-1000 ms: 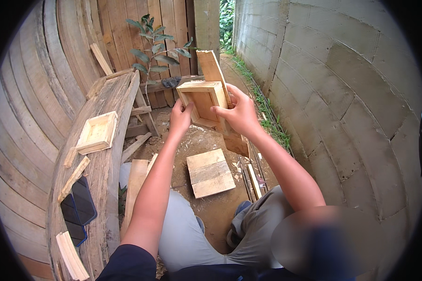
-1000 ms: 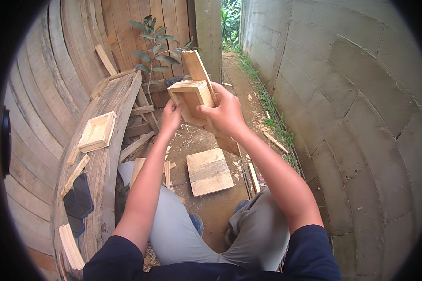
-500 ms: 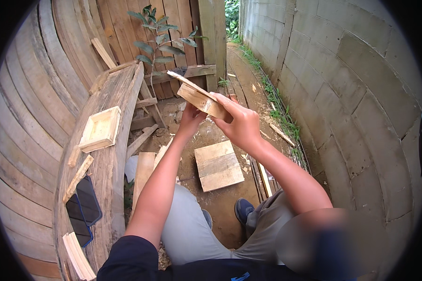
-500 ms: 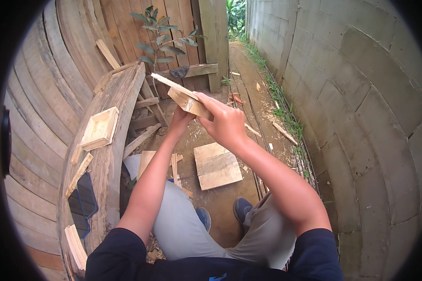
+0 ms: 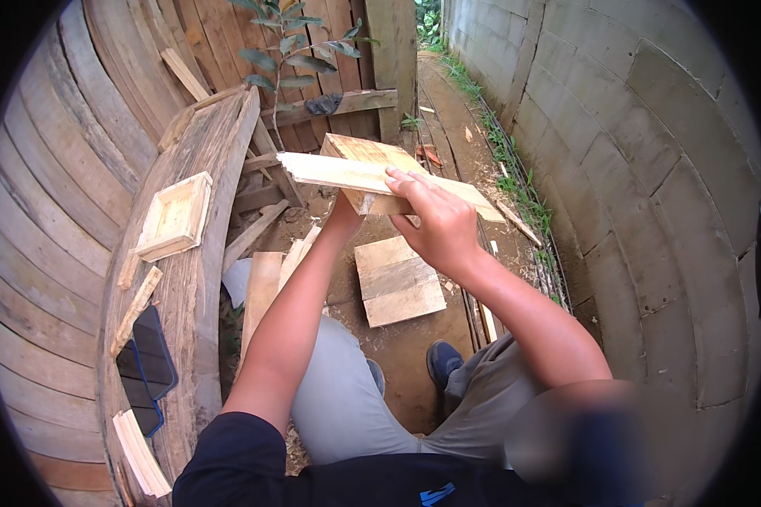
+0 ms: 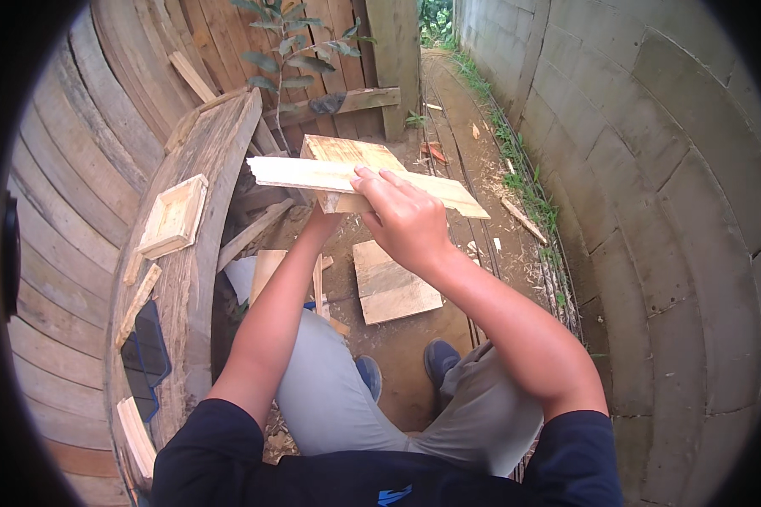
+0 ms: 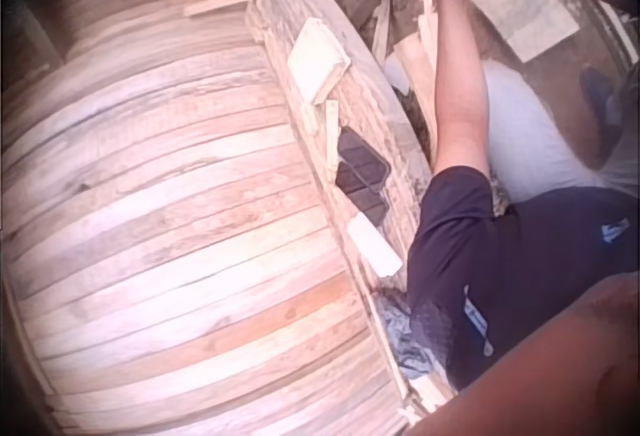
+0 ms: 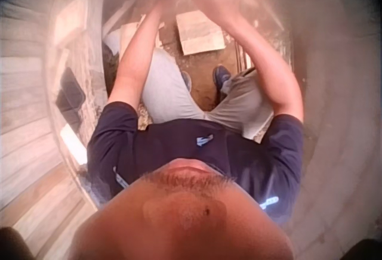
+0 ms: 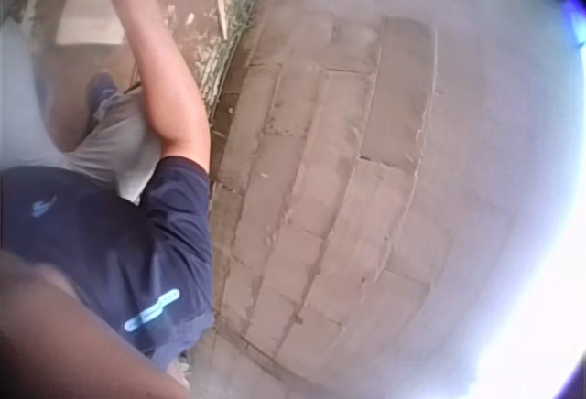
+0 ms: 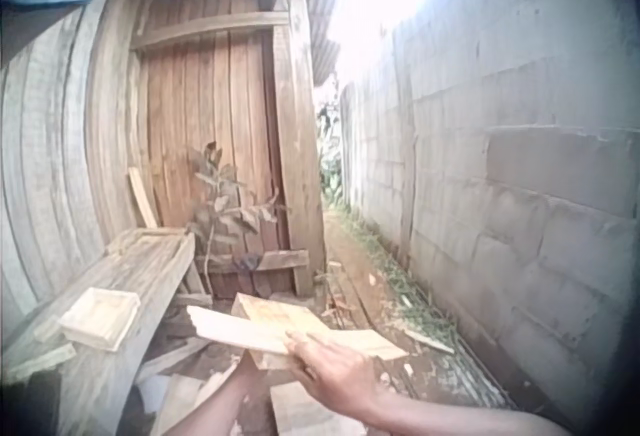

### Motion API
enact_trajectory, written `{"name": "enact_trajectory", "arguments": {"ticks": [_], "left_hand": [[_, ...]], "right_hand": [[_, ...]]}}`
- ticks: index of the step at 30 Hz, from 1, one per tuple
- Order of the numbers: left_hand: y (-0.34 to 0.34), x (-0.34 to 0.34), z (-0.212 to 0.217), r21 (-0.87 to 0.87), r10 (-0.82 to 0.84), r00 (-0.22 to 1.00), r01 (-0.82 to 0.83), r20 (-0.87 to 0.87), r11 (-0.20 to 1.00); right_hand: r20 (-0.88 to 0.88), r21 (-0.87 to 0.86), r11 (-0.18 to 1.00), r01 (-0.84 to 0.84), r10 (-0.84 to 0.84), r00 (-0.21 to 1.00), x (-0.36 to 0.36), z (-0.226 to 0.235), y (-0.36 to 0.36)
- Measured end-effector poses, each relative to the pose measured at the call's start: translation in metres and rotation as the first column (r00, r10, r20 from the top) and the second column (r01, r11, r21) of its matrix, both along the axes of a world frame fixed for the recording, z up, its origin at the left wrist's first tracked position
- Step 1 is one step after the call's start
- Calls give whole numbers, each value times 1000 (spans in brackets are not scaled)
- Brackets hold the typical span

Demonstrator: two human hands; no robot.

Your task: The person assembles a small wooden box by fitting together pre-cut wooden pieces. They use a chisel and a wooden mallet to tap the pieces into place and adjust the joints. The person works on the ground, surrounded by wood scraps and tools.

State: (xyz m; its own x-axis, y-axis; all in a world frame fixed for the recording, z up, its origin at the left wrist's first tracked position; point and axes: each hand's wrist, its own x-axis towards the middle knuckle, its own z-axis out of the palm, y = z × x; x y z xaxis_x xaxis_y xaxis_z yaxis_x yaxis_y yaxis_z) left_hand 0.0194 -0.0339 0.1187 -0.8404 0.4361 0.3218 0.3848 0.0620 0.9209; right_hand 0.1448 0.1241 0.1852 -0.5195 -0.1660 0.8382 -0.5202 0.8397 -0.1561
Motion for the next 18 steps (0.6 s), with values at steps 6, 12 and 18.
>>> {"name": "enact_trajectory", "arguments": {"ticks": [6,12,18], "left_hand": [[10,2,10,99,24,1000,-25,8,995],[11,-7,3,91,14,999,-17,40,996],[18,-19,-6,173,-65,975,28,213,985]], "right_hand": [[27,-67,997,-24,26,999,1,6,8],[17,-87,996,-24,26,1000,1,10,14],[68,-162,986,29,-18,998,2,14,16]]}}
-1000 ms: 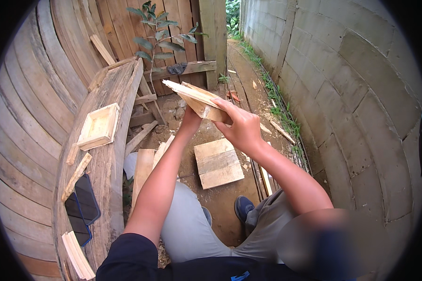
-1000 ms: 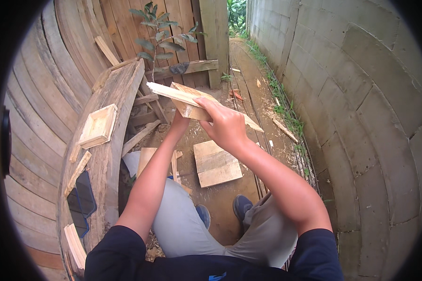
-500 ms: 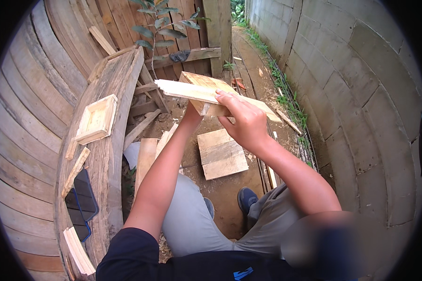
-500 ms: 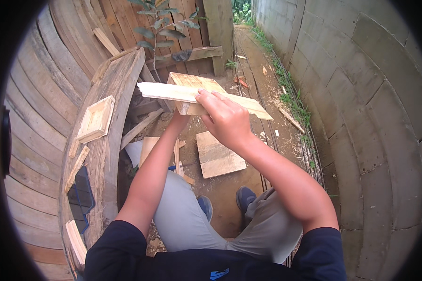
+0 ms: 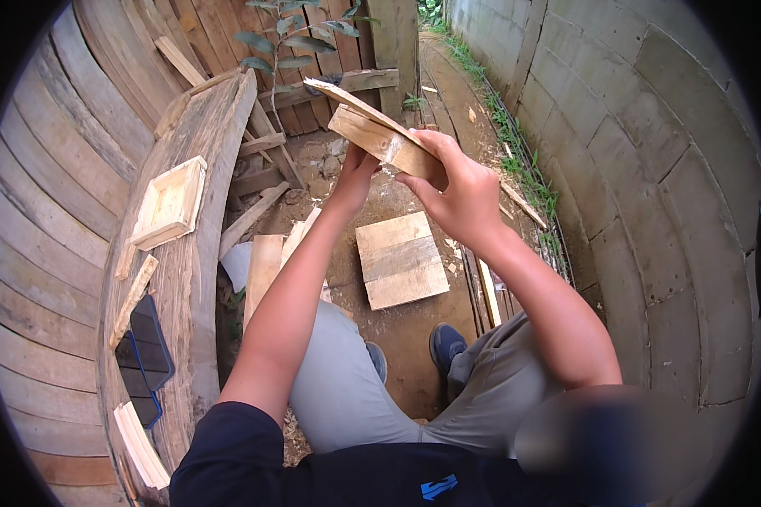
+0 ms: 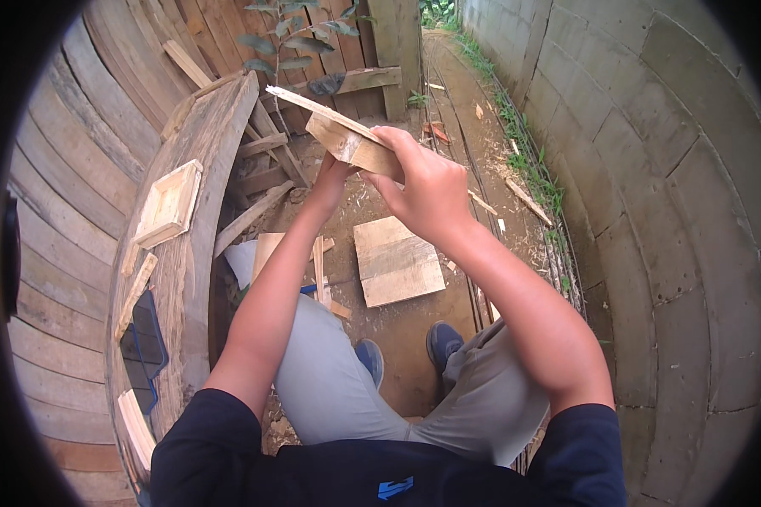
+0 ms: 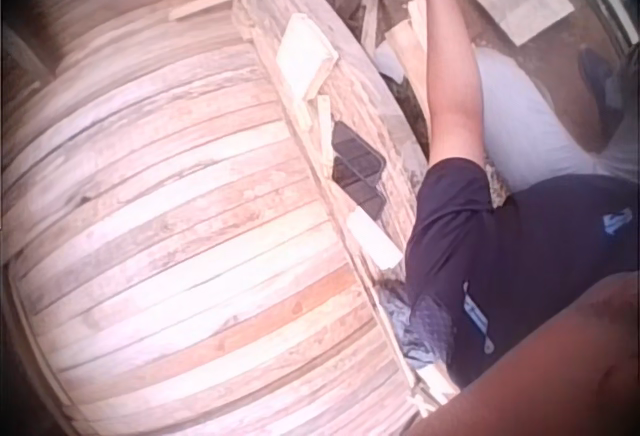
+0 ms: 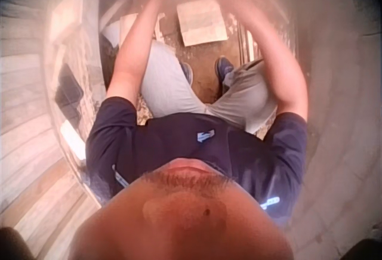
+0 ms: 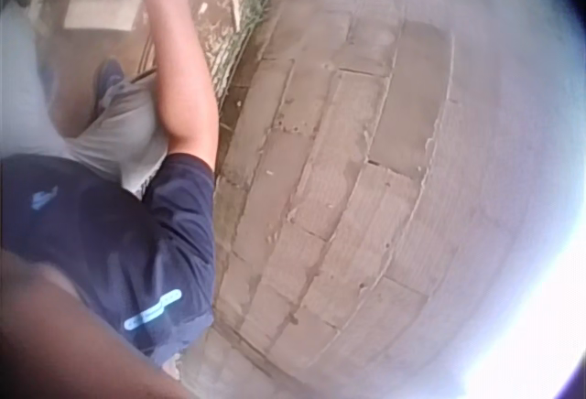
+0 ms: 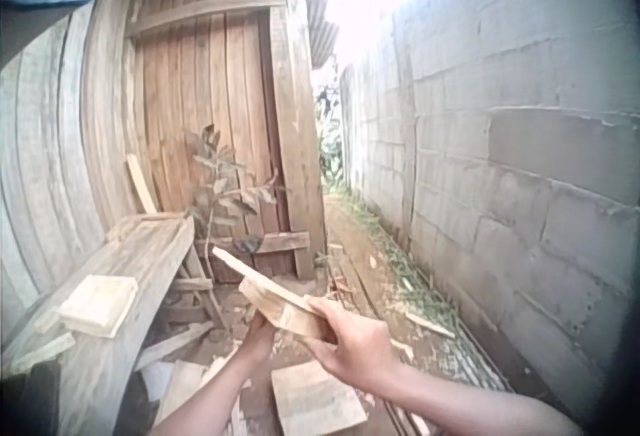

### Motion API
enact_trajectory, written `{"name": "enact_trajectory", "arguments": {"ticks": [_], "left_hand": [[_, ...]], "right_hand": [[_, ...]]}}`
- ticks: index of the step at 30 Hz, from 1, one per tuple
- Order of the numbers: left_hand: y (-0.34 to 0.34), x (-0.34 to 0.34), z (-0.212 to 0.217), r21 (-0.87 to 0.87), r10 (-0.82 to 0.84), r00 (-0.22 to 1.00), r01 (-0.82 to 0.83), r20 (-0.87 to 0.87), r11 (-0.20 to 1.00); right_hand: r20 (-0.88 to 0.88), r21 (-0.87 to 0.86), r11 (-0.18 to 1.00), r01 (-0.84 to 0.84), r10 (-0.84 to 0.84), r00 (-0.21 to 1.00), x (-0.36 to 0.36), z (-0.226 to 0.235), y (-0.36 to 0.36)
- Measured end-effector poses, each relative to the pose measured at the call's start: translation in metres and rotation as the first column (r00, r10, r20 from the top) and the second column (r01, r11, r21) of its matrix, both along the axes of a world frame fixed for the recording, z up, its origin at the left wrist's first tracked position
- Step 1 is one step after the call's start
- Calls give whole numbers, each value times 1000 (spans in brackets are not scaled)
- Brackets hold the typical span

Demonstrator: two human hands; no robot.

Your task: The person assembles a small wooden box by fitting together pre-cut wooden pieces. They use a chisel and a wooden mallet to tap the pieces into place and adjust the joints. The person works on the ground, surrounded by wood scraps and tools.

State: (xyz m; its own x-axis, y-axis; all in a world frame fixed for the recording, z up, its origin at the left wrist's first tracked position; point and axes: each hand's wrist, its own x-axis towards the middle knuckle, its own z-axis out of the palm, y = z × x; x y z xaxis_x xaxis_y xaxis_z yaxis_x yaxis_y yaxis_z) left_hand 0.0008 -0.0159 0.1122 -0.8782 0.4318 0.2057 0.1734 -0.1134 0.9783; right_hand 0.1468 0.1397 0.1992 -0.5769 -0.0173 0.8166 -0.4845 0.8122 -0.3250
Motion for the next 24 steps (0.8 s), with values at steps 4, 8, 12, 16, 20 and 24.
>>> {"name": "enact_trajectory", "arguments": {"ticks": [4,8,12,16,20,24], "left_hand": [[6,-1,-7,38,-13,1000,12,22,999],[2,-9,-12,19,-41,999,42,-23,999],[1,-6,-14,17,-4,999,5,-34,1000],[2,-2,-6,93,49,998,-54,50,994],[-2,0,-2,6,50,999,-50,-11,999],[1,15,9,-96,105,994,-102,20,990]], "right_hand": [[38,-9,1000,10,-9,999,1,-1,5],[63,-39,999,-19,21,998,4,2,2],[-5,24,999,-31,31,1000,0,-3,3],[28,25,999,-30,30,999,1,1,1],[88,-23,999,-41,43,995,-2,-3,3],[229,-164,977,-133,168,959,-2,2,11]]}}
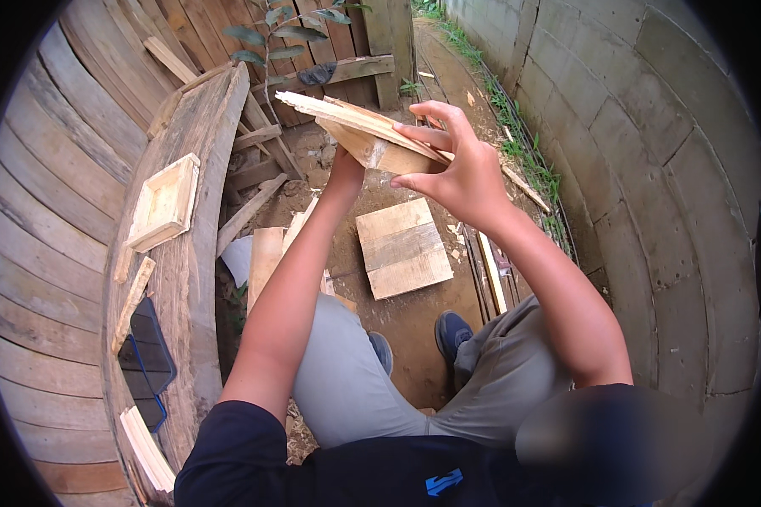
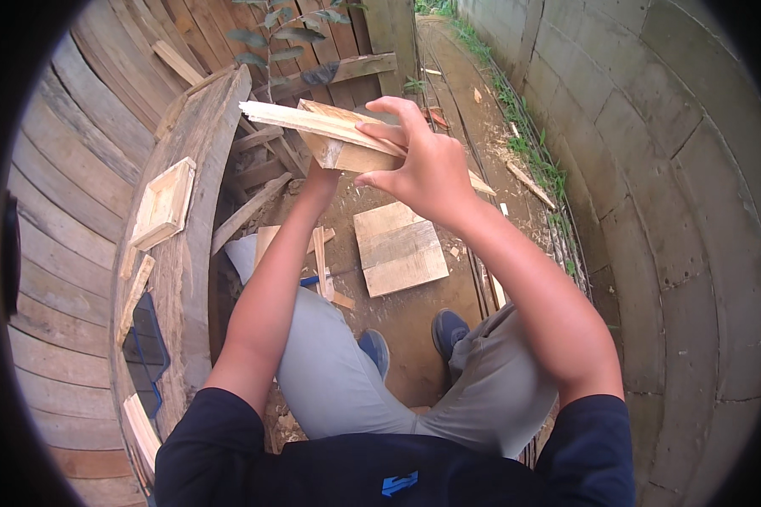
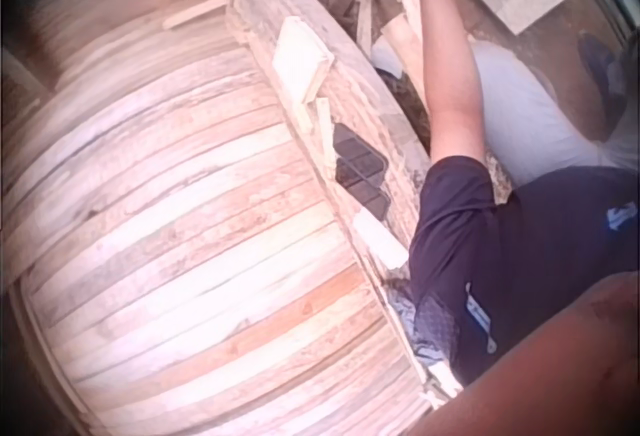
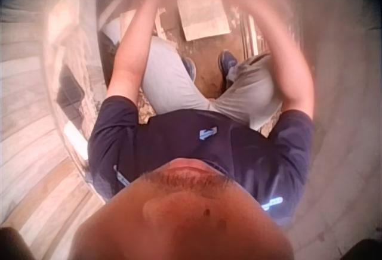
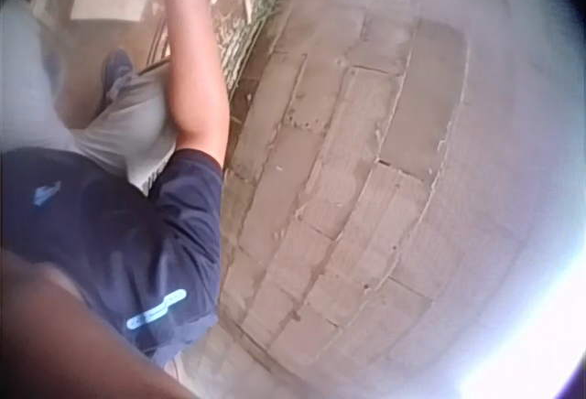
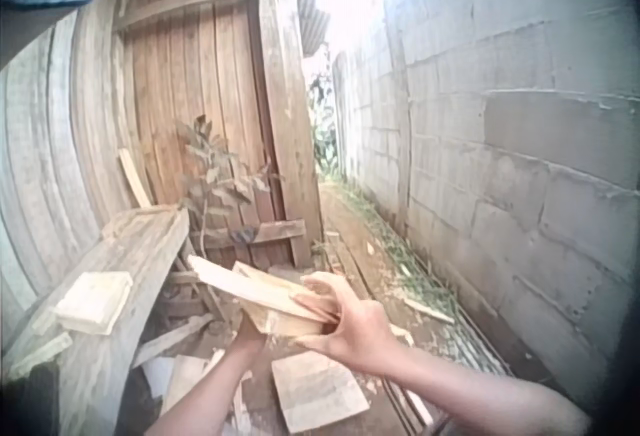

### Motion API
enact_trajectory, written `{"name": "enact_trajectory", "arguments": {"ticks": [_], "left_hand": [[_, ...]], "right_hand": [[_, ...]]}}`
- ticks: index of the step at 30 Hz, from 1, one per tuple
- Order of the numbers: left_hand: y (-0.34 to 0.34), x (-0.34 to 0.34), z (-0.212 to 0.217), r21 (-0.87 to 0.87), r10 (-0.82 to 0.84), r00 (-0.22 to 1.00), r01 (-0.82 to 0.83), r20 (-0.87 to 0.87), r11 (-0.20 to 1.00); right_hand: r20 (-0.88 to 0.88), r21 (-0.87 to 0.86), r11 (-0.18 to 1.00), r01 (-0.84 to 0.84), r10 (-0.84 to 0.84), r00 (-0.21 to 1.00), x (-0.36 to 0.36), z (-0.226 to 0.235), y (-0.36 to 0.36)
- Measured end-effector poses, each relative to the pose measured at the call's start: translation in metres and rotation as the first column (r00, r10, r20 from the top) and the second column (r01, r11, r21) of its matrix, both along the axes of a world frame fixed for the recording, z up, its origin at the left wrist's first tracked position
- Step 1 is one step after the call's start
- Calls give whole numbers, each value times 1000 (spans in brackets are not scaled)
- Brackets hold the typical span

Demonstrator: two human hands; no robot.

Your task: The person assembles a small wooden box by fitting together pre-cut wooden pieces. They use a chisel and a wooden mallet to tap the pieces into place and adjust the joints. The person works on the ground, surrounded by wood scraps and tools.

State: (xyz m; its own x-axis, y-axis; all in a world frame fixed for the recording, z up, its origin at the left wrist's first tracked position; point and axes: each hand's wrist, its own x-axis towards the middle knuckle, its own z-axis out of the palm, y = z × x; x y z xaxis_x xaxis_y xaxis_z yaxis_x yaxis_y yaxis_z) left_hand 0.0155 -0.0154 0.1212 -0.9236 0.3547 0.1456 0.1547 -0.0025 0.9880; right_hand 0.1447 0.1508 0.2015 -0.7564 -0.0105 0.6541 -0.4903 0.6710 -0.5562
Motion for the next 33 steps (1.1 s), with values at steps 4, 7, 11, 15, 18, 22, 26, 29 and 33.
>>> {"name": "enact_trajectory", "arguments": {"ticks": [4,7,11,15,18,22,26,29,33], "left_hand": [[14,7,4,178,119,990,-104,-75,979],[19,5,5,193,151,981,-126,-118,973],[18,4,6,209,260,949,-222,-176,952],[18,8,14,144,344,902,-316,-260,938],[11,6,16,125,314,912,-290,-264,949],[-6,-25,7,-59,146,957,-165,-251,984],[-14,-25,11,-554,-35,997,65,64,830],[-22,-41,-33,-672,-83,993,121,89,731],[-20,-69,-105,-749,-234,961,263,148,608]], "right_hand": [[88,-107,994,-30,40,995,2,5,3],[27,-131,985,-110,115,993,1,8,7],[44,-135,976,-171,178,983,-1,8,12],[144,-154,977,-146,169,975,0,11,20],[177,-296,928,-225,285,942,-10,0,33],[194,-485,822,-299,435,880,-31,-12,44],[462,-551,831,-74,378,802,-52,-41,81],[646,-628,766,135,417,639,-67,-110,113],[736,-667,650,365,496,461,-82,-258,128]]}}
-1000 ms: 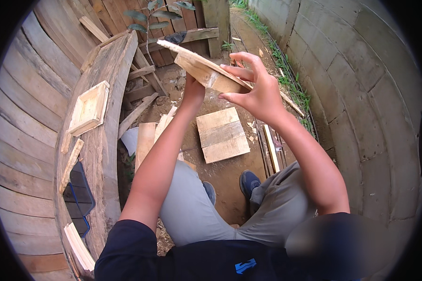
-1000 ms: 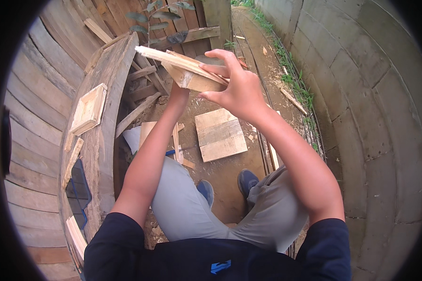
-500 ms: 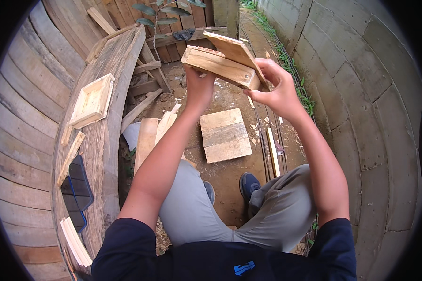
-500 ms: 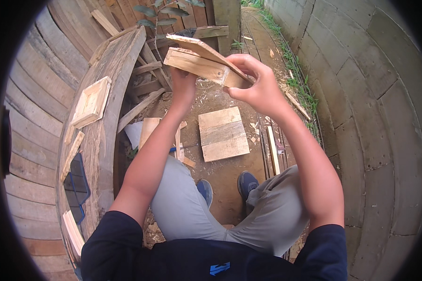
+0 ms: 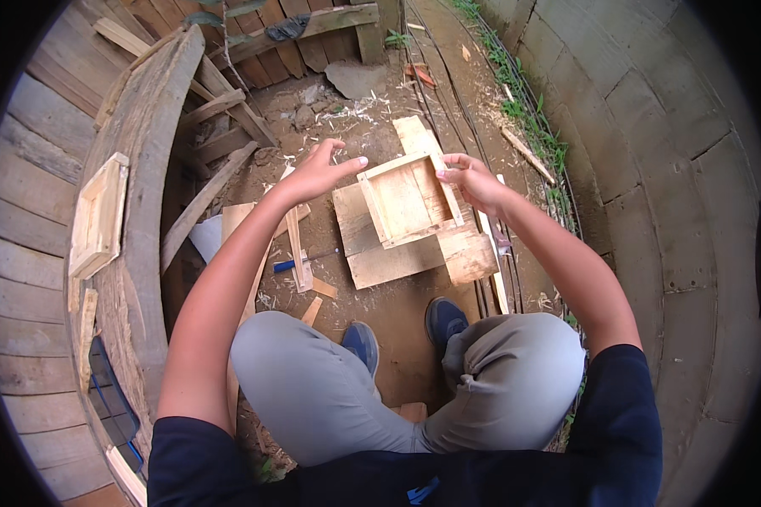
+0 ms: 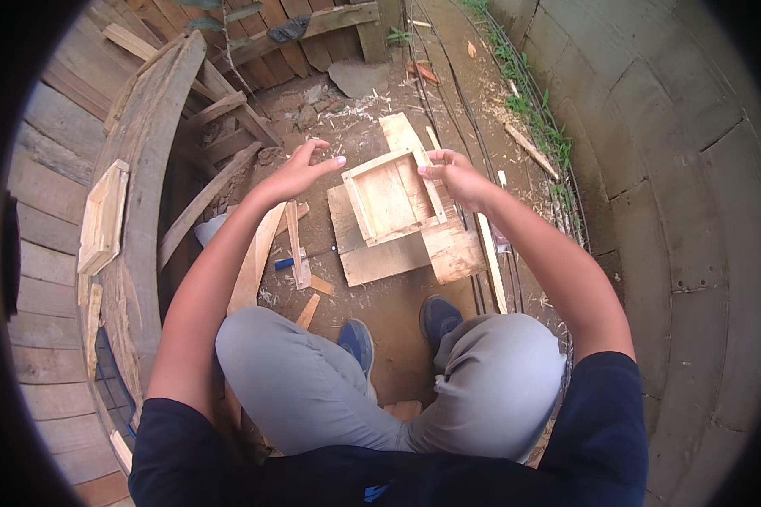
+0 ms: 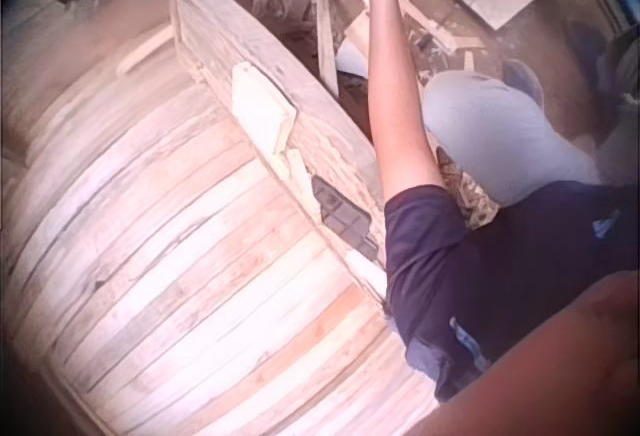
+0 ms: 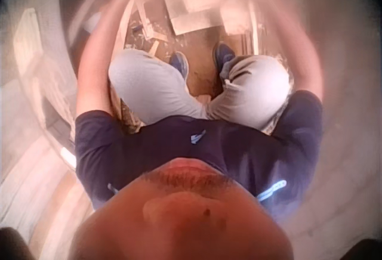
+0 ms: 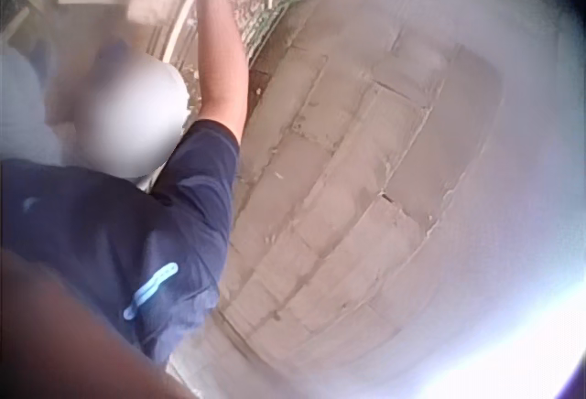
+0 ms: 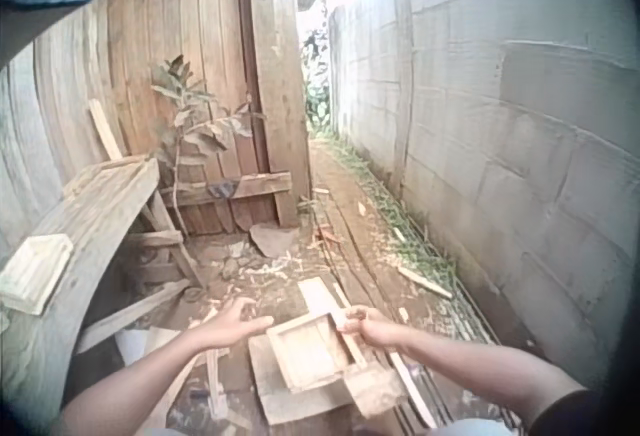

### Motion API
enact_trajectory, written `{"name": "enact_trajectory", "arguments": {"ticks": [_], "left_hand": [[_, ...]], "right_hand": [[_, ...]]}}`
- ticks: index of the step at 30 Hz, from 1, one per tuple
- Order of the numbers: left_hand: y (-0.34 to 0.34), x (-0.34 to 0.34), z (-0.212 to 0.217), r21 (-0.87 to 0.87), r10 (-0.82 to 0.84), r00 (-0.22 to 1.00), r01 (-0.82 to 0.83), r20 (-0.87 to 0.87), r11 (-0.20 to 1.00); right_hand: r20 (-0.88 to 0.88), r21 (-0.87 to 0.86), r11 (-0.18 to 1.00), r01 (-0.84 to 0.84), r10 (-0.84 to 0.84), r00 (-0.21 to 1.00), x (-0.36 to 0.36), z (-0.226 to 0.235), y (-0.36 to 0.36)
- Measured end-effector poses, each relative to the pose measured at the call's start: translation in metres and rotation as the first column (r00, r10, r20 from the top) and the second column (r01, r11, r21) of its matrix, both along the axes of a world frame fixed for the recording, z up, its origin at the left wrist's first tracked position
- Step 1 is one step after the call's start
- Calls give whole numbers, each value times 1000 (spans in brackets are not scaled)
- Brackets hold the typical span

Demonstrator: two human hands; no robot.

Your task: The person assembles a small wooden box by fitting together pre-cut wooden pieces. They use a chisel and a wooden mallet to tap the pieces into place and adjust the joints. The person works on the ground, surrounded by wood scraps and tools.

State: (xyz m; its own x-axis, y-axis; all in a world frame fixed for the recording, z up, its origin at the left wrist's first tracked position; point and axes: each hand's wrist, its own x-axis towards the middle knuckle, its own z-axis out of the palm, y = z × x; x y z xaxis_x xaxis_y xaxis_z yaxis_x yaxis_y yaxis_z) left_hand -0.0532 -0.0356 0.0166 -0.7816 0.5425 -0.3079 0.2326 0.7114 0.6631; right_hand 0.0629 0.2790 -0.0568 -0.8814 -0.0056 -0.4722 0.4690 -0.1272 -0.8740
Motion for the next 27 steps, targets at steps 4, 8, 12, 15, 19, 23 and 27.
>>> {"name": "enact_trajectory", "arguments": {"ticks": [4,8,12,15,19,23,27], "left_hand": [[11,6,-73,-136,-117,976,93,-183,986],[22,23,-131,-210,-259,913,199,-316,957],[22,31,-147,-173,-306,893,262,-330,950],[23,20,-161,31,-200,948,214,-249,976],[16,23,-169,-188,-310,884,258,-351,948],[17,59,-172,-337,-400,839,281,-368,899],[11,70,-181,-354,-422,846,305,-324,884]], "right_hand": [[152,-199,980,27,4,988,7,-87,-32],[42,60,995,-76,73,996,9,-118,-50],[-127,777,629,12,138,982,16,-84,-17],[-135,825,554,111,3,991,51,-110,54],[379,814,493,-306,-53,924,164,-174,83],[381,871,372,-322,-95,920,252,-212,59],[333,892,377,-250,-174,927,283,-232,45]]}}
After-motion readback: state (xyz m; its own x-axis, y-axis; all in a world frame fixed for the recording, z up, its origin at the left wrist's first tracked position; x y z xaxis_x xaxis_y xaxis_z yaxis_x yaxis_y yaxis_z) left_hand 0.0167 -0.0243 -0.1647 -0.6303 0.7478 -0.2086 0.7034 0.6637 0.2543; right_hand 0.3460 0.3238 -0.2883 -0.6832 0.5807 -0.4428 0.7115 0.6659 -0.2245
